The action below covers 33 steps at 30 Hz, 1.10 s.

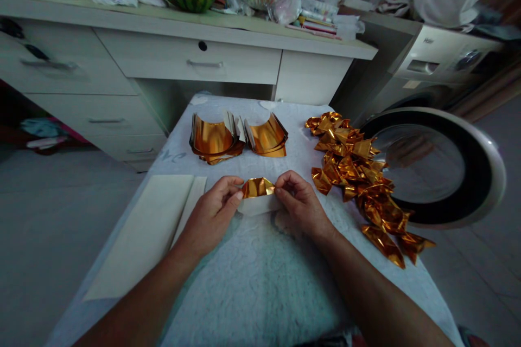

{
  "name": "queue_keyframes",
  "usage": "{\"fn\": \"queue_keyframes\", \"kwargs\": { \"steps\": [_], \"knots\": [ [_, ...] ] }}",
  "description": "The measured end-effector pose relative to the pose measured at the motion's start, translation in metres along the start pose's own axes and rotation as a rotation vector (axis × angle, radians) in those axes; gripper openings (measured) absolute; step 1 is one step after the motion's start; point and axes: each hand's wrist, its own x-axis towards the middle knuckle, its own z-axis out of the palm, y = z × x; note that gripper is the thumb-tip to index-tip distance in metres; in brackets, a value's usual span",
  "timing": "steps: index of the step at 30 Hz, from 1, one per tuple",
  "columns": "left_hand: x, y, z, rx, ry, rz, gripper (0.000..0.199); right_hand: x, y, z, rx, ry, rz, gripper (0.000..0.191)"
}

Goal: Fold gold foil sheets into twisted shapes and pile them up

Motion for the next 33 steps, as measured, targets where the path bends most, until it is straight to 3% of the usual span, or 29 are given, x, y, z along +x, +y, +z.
{"fn": "queue_keyframes", "kwargs": {
  "steps": [3,8,15,23,28,33],
  "knots": [
    [0.001,0.000,0.002,-0.096,-0.002,-0.016,0.017,-0.001,0.001,0.000,-0.036,0.007,0.012,0.005],
    [0.000,0.003,0.000,-0.041,0.062,0.008,0.008,-0.004,0.000,0.001,-0.339,-0.011,-0.086,0.011],
    [0.001,0.008,-0.003,0.096,0.082,0.003,0.024,-0.004,-0.008,0.002,-0.607,-0.113,-0.125,0.020],
    [0.000,0.005,-0.011,-0.215,-0.002,-0.113,0.039,-0.003,-0.005,-0.004,-0.634,-0.072,-0.112,0.019],
    [0.003,0.009,-0.009,-0.125,-0.013,-0.125,0.032,-0.002,-0.005,-0.005,-0.629,-0.061,-0.113,0.023],
    [0.003,0.004,-0.005,0.101,0.021,0.032,0.020,-0.003,-0.007,-0.003,-0.639,-0.100,-0.120,0.022]
  ]
}}
